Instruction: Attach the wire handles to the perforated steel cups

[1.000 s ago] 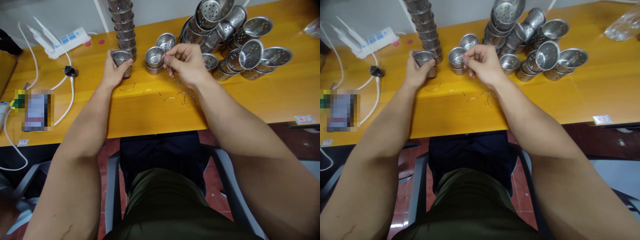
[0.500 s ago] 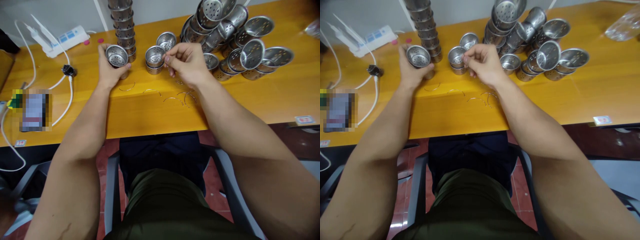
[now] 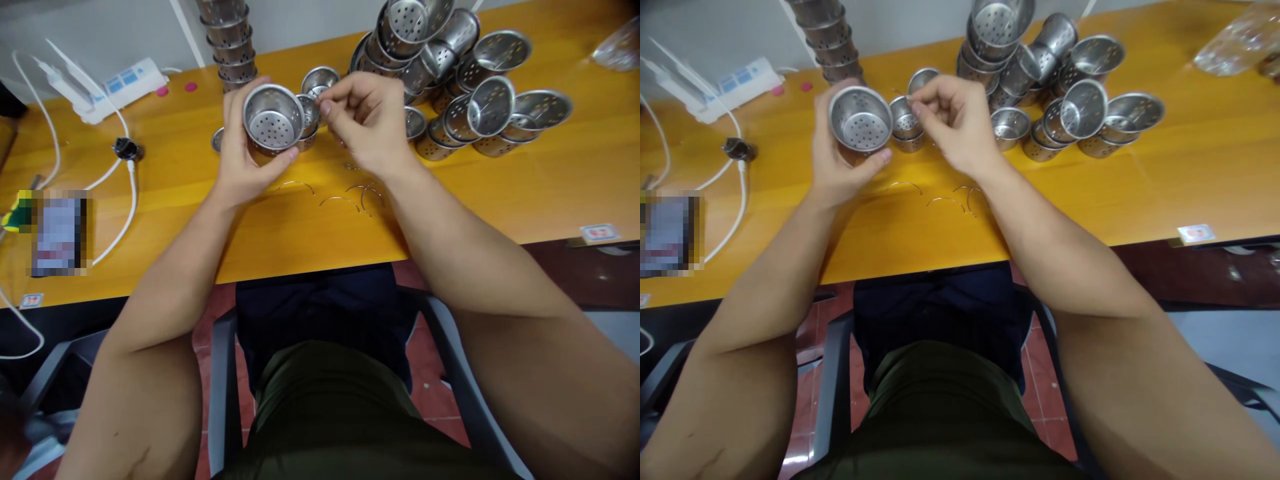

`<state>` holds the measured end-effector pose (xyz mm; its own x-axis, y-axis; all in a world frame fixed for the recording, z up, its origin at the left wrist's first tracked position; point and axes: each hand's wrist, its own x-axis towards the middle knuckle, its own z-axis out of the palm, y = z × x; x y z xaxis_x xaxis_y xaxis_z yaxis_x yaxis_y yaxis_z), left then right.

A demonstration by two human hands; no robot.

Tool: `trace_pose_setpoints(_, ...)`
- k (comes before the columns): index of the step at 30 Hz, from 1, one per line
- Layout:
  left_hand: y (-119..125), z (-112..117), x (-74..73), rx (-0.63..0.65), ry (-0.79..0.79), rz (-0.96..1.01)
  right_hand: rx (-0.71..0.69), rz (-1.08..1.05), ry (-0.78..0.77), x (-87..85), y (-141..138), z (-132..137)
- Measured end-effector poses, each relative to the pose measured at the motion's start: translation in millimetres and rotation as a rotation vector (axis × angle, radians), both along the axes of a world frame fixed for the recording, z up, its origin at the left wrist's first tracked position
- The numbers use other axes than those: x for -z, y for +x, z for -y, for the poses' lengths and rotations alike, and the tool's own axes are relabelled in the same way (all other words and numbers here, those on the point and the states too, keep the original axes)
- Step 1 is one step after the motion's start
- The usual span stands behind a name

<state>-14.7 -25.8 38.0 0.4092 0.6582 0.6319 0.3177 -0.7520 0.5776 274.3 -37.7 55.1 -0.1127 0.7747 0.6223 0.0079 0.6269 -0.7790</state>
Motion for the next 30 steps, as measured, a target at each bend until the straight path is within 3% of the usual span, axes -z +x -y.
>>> trace_pose_setpoints(3,16,-2,11.1,-0.121,0.131,0.12,0.034,0.002,0.019,-4.0,-1,4)
trace_pose_setpoints(6,21,-12,25.1,0.007,0.245,0.261,0.052,0.0,0.036,-2.4,-4,4)
trace_pose_setpoints(9,16,-14,26.9,0.089,0.168,0.256,0.03,-0.016,0.097,1.6,-7,4)
trace_pose_setpoints(13,13,-14,30.8,-0.005,0.041,0.156,-0.016,-0.018,0.168,5.8,-9,1)
trace_pose_setpoints(18,24,-33,65.8,0.134,0.125,0.378,-0.031,-0.027,0.195,5.2,-11,3)
trace_pose_setpoints(21,26,-42,80.0,0.203,0.104,0.417,-0.032,0.011,0.152,-0.3,-12,13)
trace_pose_setpoints(25,17,-43,79.8,0.264,0.067,0.328,0.038,0.131,-0.019,-11.1,-10,27)
trace_pose_setpoints(30,8,-36,74.3,0.049,-0.067,0.114,0.057,0.172,-0.105,-15.0,-9,30)
